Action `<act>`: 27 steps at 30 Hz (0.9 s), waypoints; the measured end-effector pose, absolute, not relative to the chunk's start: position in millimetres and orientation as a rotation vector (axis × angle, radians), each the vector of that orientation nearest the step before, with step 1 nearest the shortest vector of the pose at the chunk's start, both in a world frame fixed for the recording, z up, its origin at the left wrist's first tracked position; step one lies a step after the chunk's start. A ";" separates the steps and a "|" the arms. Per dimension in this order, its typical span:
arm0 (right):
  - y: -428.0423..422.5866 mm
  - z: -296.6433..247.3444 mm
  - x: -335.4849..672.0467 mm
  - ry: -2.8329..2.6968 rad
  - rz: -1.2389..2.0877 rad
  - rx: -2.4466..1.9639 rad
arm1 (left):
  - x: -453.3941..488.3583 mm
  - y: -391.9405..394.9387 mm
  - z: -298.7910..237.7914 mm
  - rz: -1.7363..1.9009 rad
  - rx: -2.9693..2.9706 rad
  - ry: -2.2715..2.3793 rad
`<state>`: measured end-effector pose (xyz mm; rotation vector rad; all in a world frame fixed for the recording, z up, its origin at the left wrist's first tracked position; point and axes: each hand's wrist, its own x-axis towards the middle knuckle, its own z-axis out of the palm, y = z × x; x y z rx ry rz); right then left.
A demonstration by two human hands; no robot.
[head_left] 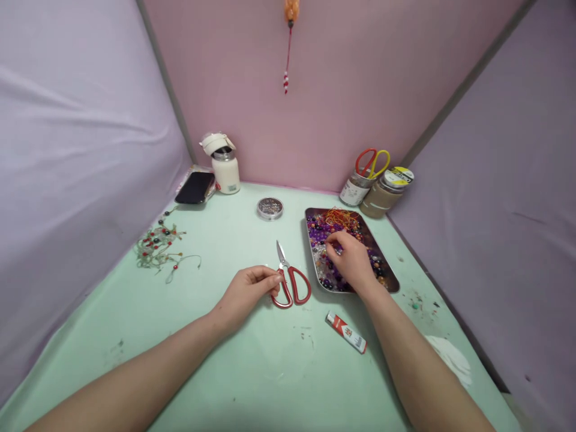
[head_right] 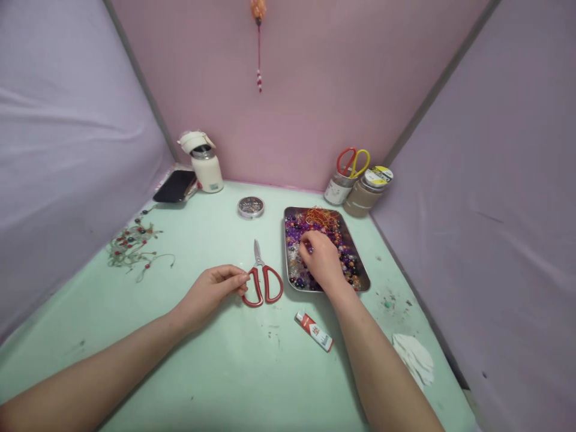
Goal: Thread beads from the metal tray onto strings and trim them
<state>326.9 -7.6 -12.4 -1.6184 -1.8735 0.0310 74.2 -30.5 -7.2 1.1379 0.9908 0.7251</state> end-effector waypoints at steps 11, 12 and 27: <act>-35.6 2.6 270.7 -1.210 1.114 -1.220 | 72.9 -30.2 -6.2 0.780 1.139 0.932; -36.5 1.5 267.3 -1.172 1.187 -1.195 | 72.8 -30.3 -5.4 0.782 1.136 0.928; -41.4 -5.4 259.6 -1.201 1.289 -1.170 | 72.3 -32.8 -2.8 0.746 1.096 0.912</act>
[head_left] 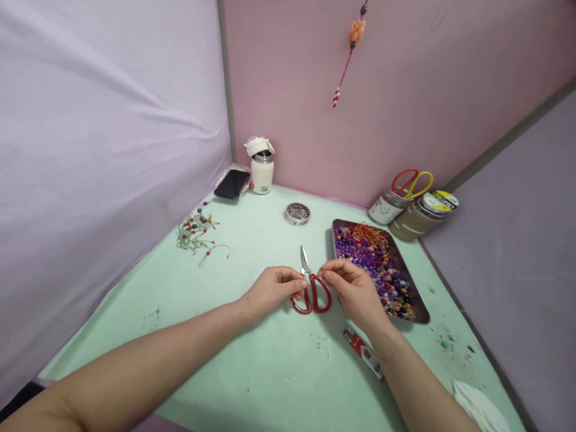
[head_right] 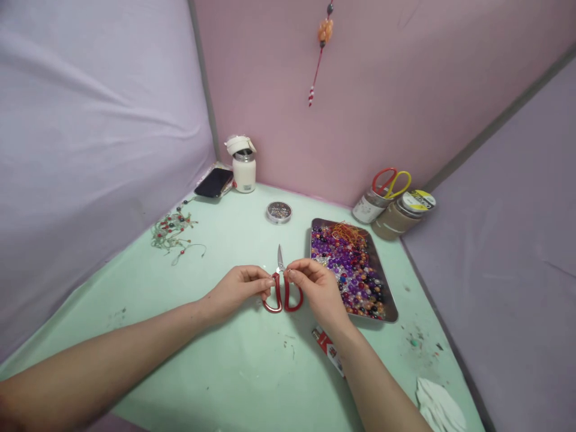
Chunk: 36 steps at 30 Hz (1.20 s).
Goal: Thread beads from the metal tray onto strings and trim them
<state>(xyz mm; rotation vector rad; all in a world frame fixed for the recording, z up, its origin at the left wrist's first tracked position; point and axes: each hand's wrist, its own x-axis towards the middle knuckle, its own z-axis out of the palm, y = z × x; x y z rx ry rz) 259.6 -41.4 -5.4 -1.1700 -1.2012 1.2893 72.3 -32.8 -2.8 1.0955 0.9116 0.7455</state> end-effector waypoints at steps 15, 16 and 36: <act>-41.9 -3.8 257.7 -1.208 1.264 -1.189 | 73.2 -33.4 -1.9 0.746 1.096 0.905; -41.9 -3.9 257.5 -1.202 1.260 -1.192 | 73.2 -33.4 -2.1 0.744 1.099 0.906; -43.5 3.0 254.3 -1.275 1.228 -1.278 | 72.5 -33.8 -4.5 0.744 1.106 0.894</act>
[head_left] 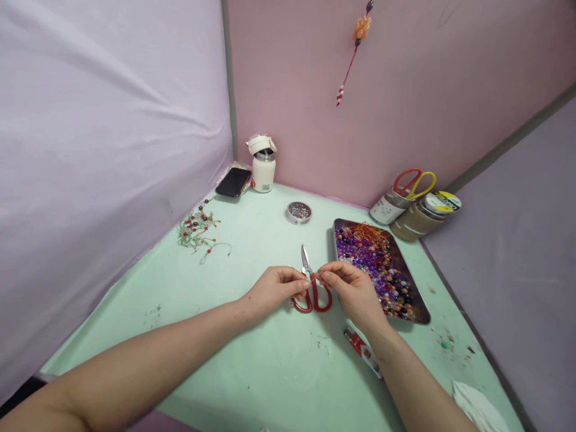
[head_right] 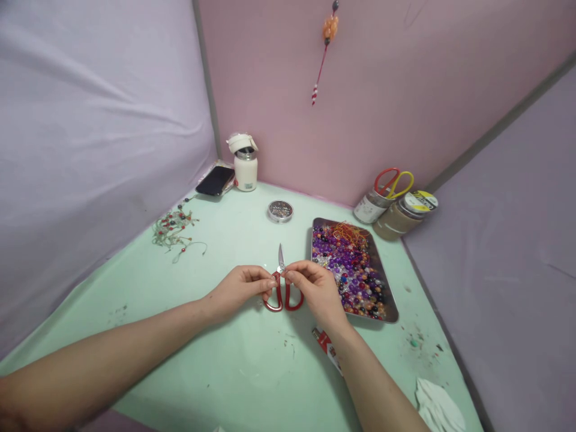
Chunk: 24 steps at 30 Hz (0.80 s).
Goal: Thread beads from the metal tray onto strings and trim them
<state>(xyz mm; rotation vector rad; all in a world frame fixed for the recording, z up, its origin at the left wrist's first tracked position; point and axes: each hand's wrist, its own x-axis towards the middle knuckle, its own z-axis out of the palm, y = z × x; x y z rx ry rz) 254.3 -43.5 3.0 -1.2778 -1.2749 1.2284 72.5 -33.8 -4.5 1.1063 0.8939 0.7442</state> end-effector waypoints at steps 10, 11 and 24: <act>-43.3 -0.6 255.1 -1.238 1.241 -1.261 | 72.5 -33.3 -5.6 0.747 1.101 0.883; -43.4 -0.6 255.1 -1.245 1.240 -1.266 | 72.5 -33.3 -5.3 0.746 1.101 0.883; -45.7 5.0 252.4 -1.269 1.279 -1.265 | 73.2 -34.6 -7.2 0.764 1.090 0.887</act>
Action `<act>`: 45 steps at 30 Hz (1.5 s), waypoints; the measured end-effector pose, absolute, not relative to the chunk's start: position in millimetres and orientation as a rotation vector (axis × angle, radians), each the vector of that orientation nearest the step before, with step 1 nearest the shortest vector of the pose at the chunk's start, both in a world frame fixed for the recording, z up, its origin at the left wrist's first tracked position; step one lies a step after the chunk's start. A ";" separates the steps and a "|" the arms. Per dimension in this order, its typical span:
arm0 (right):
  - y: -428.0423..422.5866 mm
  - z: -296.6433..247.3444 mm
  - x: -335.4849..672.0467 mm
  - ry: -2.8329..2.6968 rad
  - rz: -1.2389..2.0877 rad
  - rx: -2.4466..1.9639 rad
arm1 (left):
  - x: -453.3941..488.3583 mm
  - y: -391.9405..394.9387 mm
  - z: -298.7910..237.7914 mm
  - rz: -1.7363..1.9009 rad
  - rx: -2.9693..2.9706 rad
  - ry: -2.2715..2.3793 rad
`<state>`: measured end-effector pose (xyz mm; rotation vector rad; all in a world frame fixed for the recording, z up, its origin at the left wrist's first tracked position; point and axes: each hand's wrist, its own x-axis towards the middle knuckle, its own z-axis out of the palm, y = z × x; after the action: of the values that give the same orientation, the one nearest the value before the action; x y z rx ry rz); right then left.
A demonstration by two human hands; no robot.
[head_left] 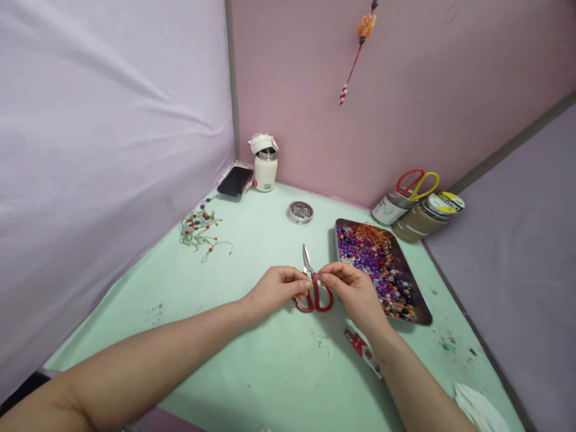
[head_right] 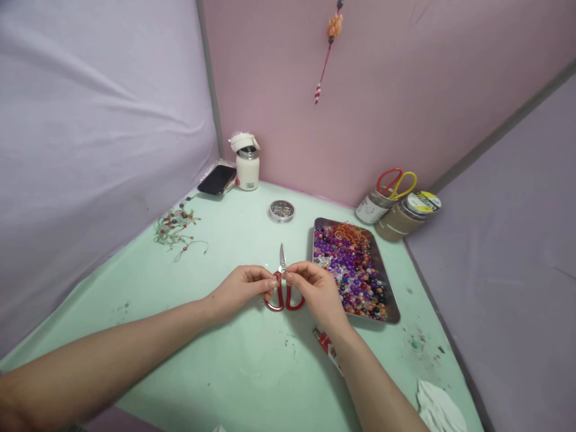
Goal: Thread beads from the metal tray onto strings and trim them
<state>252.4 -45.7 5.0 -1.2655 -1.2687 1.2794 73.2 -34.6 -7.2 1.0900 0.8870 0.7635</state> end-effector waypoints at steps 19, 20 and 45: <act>-46.8 5.6 252.8 -1.570 1.117 -1.207 | 75.7 -39.7 -7.9 0.832 1.176 0.897; -47.2 5.3 252.5 -1.578 1.102 -1.203 | 76.0 -40.3 -7.5 0.836 1.182 0.903; -51.8 8.0 249.0 -1.588 1.086 -1.162 | 74.7 -41.1 -5.8 0.796 1.229 0.849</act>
<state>249.0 -51.8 8.0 -1.1620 -1.5878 1.0856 74.7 -41.1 -5.8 1.2288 0.8492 0.7964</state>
